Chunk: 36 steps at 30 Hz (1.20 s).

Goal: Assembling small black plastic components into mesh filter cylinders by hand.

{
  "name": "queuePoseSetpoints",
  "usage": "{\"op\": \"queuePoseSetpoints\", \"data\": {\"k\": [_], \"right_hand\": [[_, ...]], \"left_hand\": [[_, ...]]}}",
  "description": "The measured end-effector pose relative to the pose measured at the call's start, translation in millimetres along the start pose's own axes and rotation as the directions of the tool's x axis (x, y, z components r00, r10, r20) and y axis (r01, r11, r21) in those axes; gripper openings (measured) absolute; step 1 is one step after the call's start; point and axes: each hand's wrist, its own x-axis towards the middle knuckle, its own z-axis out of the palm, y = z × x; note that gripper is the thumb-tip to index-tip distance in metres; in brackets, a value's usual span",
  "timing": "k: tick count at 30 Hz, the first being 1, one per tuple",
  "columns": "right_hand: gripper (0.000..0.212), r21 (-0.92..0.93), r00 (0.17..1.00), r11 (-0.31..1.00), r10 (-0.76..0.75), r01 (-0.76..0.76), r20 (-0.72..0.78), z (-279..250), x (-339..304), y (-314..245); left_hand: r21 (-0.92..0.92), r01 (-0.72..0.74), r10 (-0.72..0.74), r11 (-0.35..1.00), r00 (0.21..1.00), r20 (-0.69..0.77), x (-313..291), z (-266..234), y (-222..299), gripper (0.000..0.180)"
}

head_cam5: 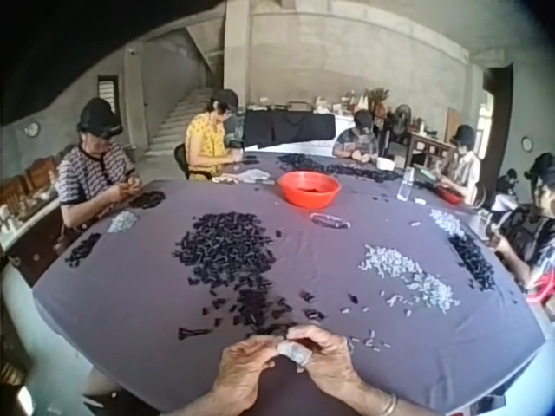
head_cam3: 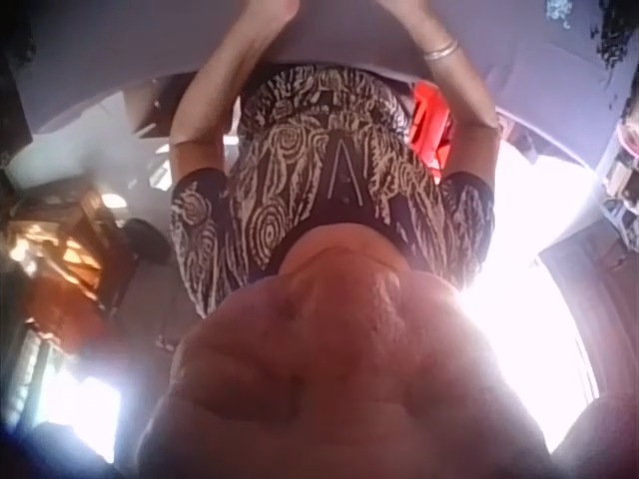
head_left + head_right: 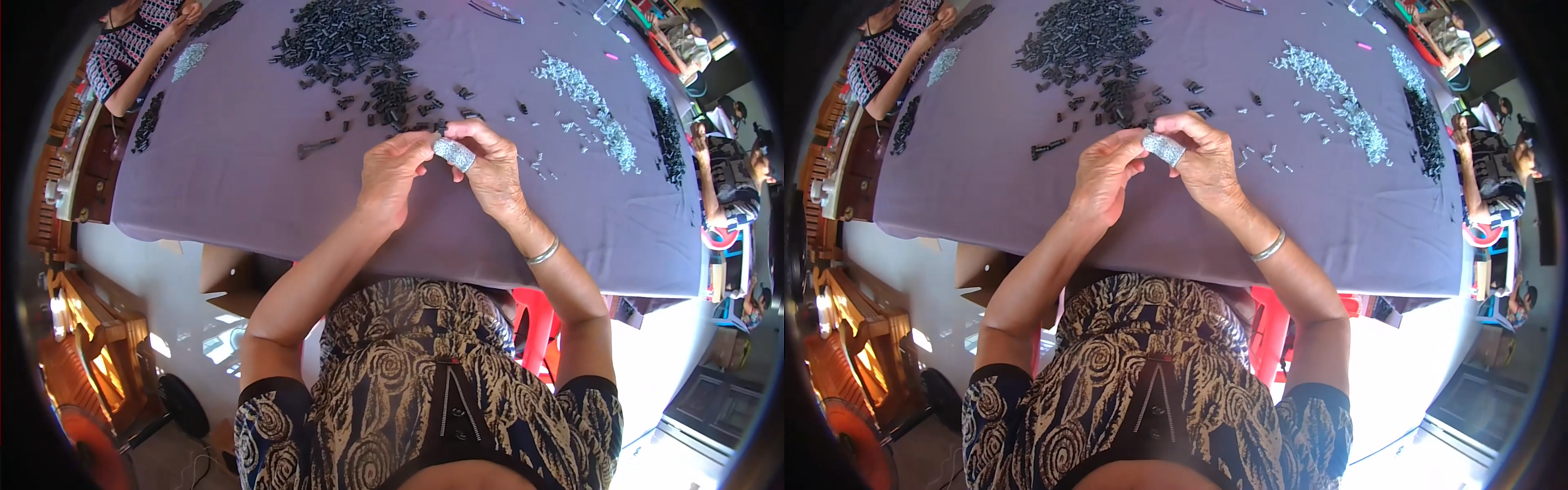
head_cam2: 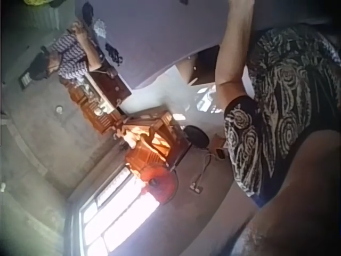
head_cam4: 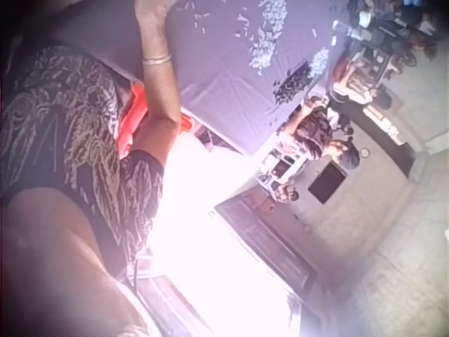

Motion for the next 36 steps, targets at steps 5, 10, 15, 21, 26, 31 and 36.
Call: {"op": "queuePoseSetpoints", "data": {"k": [5, 10, 15, 21, 26, 31, 36], "right_hand": [[0.011, 0.109, 0.999, 0.993, 0.051, -0.051, 0.002, -3, -1, -18], [0.006, -0.286, 0.913, 0.875, 0.407, -0.390, -0.001, -29, -2, -45], [0.007, -0.603, 0.857, 0.676, 0.514, -0.423, -0.025, -58, 37, -66], [0.018, -0.753, 0.918, 0.565, 0.373, -0.337, -0.131, -91, 193, -92], [0.027, -0.561, 0.891, 0.704, 0.247, -0.435, -0.381, -151, 356, -110], [0.019, -0.604, 0.947, 0.741, 0.139, -0.294, -0.291, -154, 321, -90], [0.015, -0.418, 0.935, 0.866, 0.135, -0.273, -0.329, -181, 191, -47]], "left_hand": [[0.118, 0.091, -0.114, 0.989, 0.972, 0.205, 10, -11, 8, 0.011], [0.436, -0.445, 0.335, 0.782, 0.890, 0.309, 18, -18, 7, 0.007], [0.547, -0.664, 0.542, 0.509, 0.742, 0.396, 23, -19, 3, 0.010], [0.592, -0.727, 0.538, 0.347, 0.672, 0.509, 25, -19, 2, 0.014], [0.666, -0.713, 0.518, 0.219, 0.664, 0.539, 27, -14, -2, 0.013], [0.637, -0.748, 0.559, 0.185, 0.614, 0.557, 19, -17, -2, 0.016], [0.593, -0.780, 0.518, 0.202, 0.599, 0.611, 21, -16, -5, 0.015]]}}
